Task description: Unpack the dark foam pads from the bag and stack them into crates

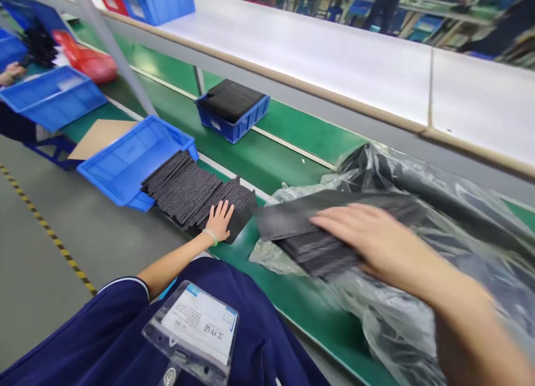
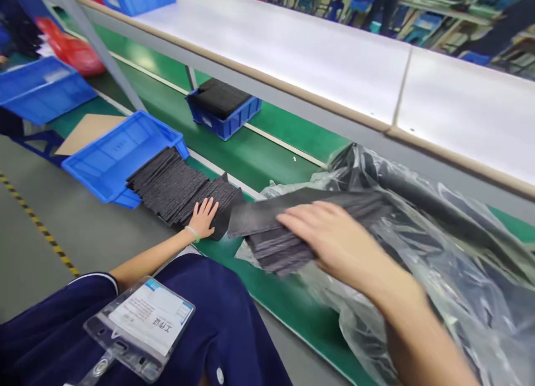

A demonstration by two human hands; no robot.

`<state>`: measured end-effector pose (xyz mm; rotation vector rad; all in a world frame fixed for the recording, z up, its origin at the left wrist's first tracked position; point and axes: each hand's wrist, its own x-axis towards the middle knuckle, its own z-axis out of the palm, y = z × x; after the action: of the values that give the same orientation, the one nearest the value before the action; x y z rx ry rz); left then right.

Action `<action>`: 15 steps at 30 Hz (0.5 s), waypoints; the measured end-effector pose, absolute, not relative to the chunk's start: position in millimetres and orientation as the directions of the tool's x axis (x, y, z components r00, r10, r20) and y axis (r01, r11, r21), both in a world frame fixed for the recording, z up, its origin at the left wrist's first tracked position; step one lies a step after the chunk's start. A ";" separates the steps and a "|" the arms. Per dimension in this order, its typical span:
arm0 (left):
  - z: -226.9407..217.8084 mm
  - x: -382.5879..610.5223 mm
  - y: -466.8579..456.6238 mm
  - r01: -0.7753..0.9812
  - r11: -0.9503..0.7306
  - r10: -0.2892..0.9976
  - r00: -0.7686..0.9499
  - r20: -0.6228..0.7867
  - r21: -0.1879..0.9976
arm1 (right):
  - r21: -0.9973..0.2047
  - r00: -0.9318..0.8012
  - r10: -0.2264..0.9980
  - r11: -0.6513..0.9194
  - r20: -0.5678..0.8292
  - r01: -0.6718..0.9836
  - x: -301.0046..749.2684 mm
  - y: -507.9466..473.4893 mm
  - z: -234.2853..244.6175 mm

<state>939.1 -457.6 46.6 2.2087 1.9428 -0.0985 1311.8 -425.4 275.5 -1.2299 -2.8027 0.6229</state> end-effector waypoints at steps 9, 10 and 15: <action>67.9 858.5 -497.2 0.952 0.063 0.996 -0.039 -0.084 0.298 | -0.236 -0.889 0.447 0.857 -0.103 0.458 1137.3 -417.6 93.0; 70.8 839.5 -498.9 0.940 0.148 0.989 -0.136 -0.061 0.308 | -0.257 -0.834 0.551 0.800 -0.041 0.541 1144.1 -422.5 79.9; 88.3 739.9 -483.6 0.762 0.553 0.814 -0.580 -0.027 0.336 | -0.664 -0.237 0.971 0.168 -0.015 0.729 1182.5 -460.9 27.4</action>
<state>739.9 -483.6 88.3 1.3368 2.6072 0.4330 1182.5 -460.9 27.4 -1.6078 -2.0358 0.7866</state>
